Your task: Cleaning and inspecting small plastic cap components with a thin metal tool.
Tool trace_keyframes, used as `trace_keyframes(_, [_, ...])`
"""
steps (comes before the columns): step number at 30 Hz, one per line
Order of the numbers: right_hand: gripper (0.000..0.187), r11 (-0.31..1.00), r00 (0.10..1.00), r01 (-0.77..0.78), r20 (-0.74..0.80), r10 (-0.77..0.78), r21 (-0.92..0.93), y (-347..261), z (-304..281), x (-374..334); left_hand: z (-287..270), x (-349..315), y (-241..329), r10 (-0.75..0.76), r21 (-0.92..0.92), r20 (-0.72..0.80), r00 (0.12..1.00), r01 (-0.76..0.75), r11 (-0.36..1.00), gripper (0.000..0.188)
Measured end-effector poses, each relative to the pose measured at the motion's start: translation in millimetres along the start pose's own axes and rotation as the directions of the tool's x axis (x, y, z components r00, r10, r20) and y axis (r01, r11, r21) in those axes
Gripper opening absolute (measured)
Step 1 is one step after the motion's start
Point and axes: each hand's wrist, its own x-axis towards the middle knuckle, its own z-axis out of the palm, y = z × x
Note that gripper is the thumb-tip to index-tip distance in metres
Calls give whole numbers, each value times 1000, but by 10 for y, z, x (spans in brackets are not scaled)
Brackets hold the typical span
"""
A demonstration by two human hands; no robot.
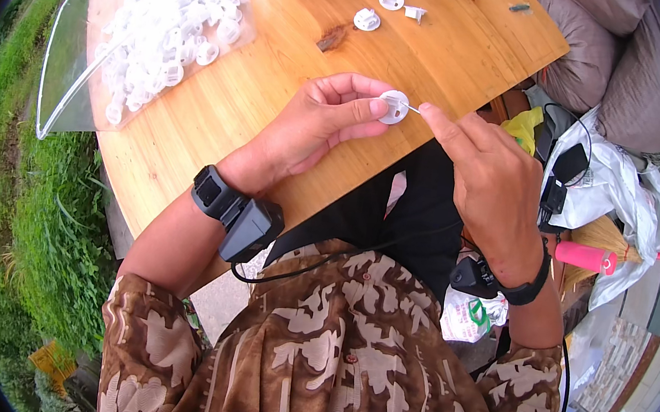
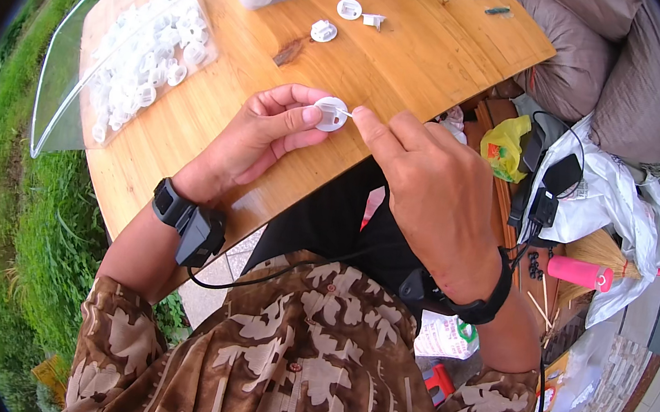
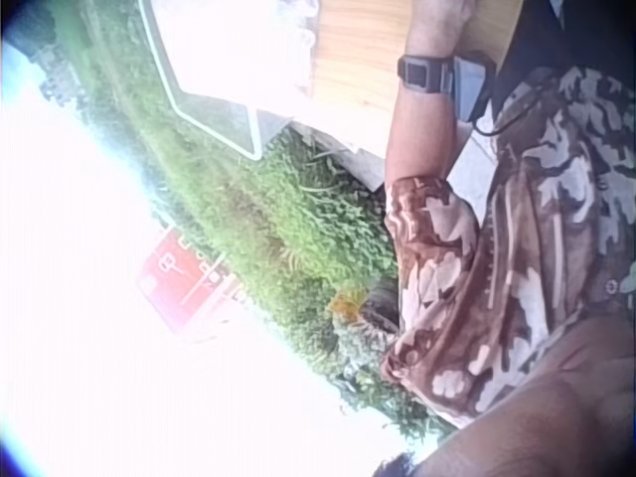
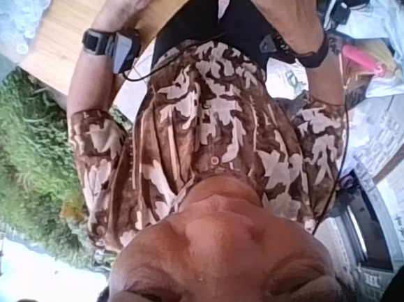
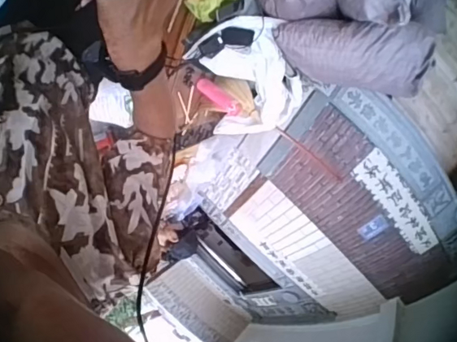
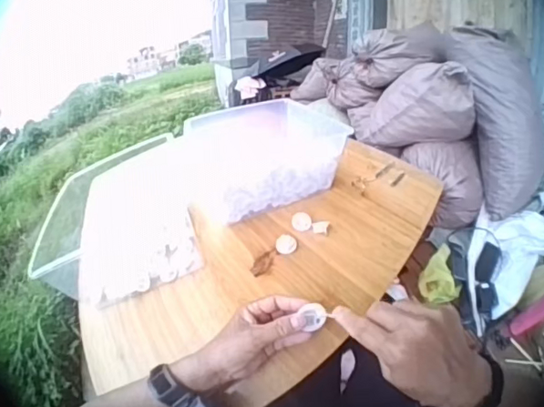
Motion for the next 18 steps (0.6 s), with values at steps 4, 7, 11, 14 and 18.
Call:
trace_keyframes(4, [45, 998, 999, 27, -28, -28, -58, -32, 8, 22, 26, 0, -2, 12, 3, 0, 1000, -12, 1000, 23])
trace_keyframes(7, [46, 995, 999, 34, -25, -36, -94, -48, 31, 32, 42, -13, 3, 11, 14, -18, 1000, -11, 1000, 23])
trace_keyframes(11, [44, 991, 1000, 21, -14, -23, -135, -62, 21, 33, 62, 1, -23, 9, 17, -11, 1000, -9, 1000, 23])
trace_keyframes(14, [43, 991, 999, 28, -32, -33, -134, -56, 8, 20, 65, -6, -3, -7, -2, -25, 1000, 7, 1000, 23])
trace_keyframes(18, [44, 990, 999, 38, -31, -42, -135, -55, 24, 16, 60, -6, -6, -7, -16, -27, 1000, 7, 1000, 23])
